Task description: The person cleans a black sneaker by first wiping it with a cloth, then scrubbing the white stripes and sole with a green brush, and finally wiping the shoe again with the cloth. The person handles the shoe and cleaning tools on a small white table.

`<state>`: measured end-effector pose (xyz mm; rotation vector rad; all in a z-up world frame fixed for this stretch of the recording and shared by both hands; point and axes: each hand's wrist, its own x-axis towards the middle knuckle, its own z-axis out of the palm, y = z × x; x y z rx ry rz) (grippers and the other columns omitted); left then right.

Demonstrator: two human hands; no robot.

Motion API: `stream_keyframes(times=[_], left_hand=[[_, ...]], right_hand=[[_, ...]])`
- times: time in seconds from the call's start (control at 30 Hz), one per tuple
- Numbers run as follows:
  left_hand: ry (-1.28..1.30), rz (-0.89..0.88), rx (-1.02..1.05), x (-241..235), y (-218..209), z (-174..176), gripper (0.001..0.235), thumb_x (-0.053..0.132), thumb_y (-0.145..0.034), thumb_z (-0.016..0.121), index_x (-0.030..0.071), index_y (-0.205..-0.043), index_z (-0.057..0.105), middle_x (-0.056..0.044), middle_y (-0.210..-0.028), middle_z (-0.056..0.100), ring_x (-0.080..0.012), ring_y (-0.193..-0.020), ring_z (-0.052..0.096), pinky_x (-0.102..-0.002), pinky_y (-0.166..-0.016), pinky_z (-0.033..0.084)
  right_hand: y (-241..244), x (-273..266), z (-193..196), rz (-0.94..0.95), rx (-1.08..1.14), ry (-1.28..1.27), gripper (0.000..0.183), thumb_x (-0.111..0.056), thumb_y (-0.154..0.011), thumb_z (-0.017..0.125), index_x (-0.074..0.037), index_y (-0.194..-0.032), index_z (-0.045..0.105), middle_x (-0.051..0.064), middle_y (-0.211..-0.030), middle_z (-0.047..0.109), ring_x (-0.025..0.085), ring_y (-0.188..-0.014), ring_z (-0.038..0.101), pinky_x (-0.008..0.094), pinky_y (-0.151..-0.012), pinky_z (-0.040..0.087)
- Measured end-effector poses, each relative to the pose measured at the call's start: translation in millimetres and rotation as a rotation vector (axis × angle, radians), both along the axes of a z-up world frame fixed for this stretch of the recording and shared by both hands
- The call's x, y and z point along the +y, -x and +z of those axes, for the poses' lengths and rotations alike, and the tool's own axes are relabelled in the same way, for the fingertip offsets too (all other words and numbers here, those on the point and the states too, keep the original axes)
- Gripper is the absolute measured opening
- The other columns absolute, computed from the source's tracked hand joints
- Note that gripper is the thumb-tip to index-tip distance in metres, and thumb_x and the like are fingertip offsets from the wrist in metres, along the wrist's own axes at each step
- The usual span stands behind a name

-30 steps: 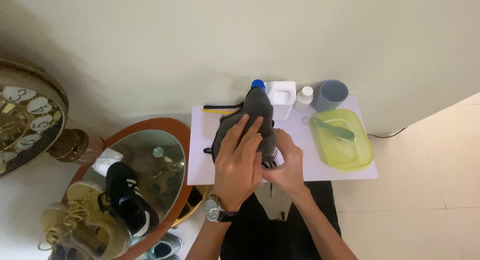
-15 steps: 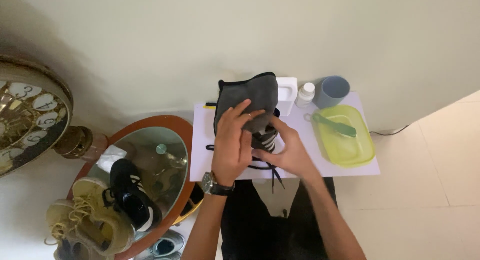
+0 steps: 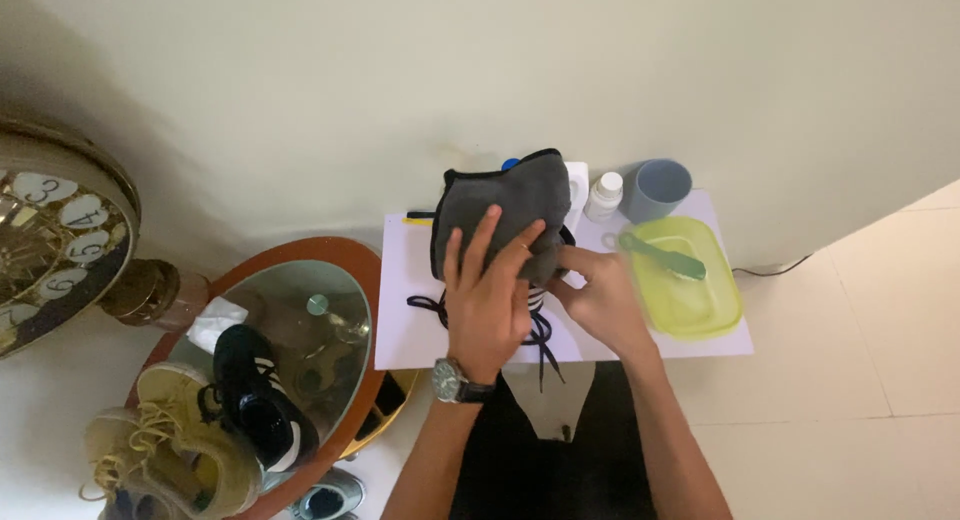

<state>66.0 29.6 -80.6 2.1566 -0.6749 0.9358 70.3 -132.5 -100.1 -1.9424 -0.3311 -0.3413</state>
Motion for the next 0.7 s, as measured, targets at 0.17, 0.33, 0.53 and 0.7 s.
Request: stream_keyframes(times=[0.17, 0.33, 0.53, 0.7], left_hand=[[-0.045, 0.118, -0.087, -14, 12, -20, 0.021, 0.01, -0.104, 0.044, 0.012, -0.112, 0.064, -0.002, -0.132, 0.071, -0.0296, -0.144, 0.047, -0.058, -0.122, 0.022], [-0.049, 0.204, -0.113, -14, 21, -32, 0.02, 0.007, -0.103, 0.046, 0.013, -0.107, 0.064, -0.004, -0.127, 0.074, -0.0292, -0.142, 0.049, -0.059, -0.12, 0.025], [-0.03, 0.204, -0.076, -13, 28, -54, 0.02, 0.01, -0.104, 0.047, 0.01, -0.109, 0.066, -0.006, -0.131, 0.072, -0.0311, -0.143, 0.048, -0.062, -0.119, 0.024], [-0.017, 0.264, -0.071, -11, 31, -60, 0.018, 0.013, -0.105, 0.044, 0.012, -0.109, 0.062, -0.004, -0.137, 0.069, -0.0302, -0.147, 0.043, -0.062, -0.119, 0.023]], right_hand=[[-3, 2, -21, -0.043, 0.008, -0.048, 0.019, 0.0, -0.082, 0.079, -0.015, -0.072, 0.074, -0.004, -0.054, 0.059, 0.004, -0.063, 0.054, 0.025, -0.062, 0.049], [0, 9, -18, 0.001, 0.025, -0.15, 0.022, 0.004, -0.079, 0.079, -0.012, -0.066, 0.071, -0.003, -0.047, 0.054, 0.006, -0.055, 0.047, 0.023, -0.056, 0.046], [3, 20, -10, 0.01, -0.009, -0.175, 0.015, 0.006, -0.079, 0.078, -0.008, -0.075, 0.075, 0.005, -0.054, 0.062, 0.009, -0.062, 0.057, 0.028, -0.063, 0.052], [12, 32, 14, 0.026, -0.022, -0.24, 0.016, 0.009, -0.081, 0.078, -0.007, -0.083, 0.078, 0.006, -0.062, 0.068, 0.013, -0.066, 0.063, 0.031, -0.072, 0.057]])
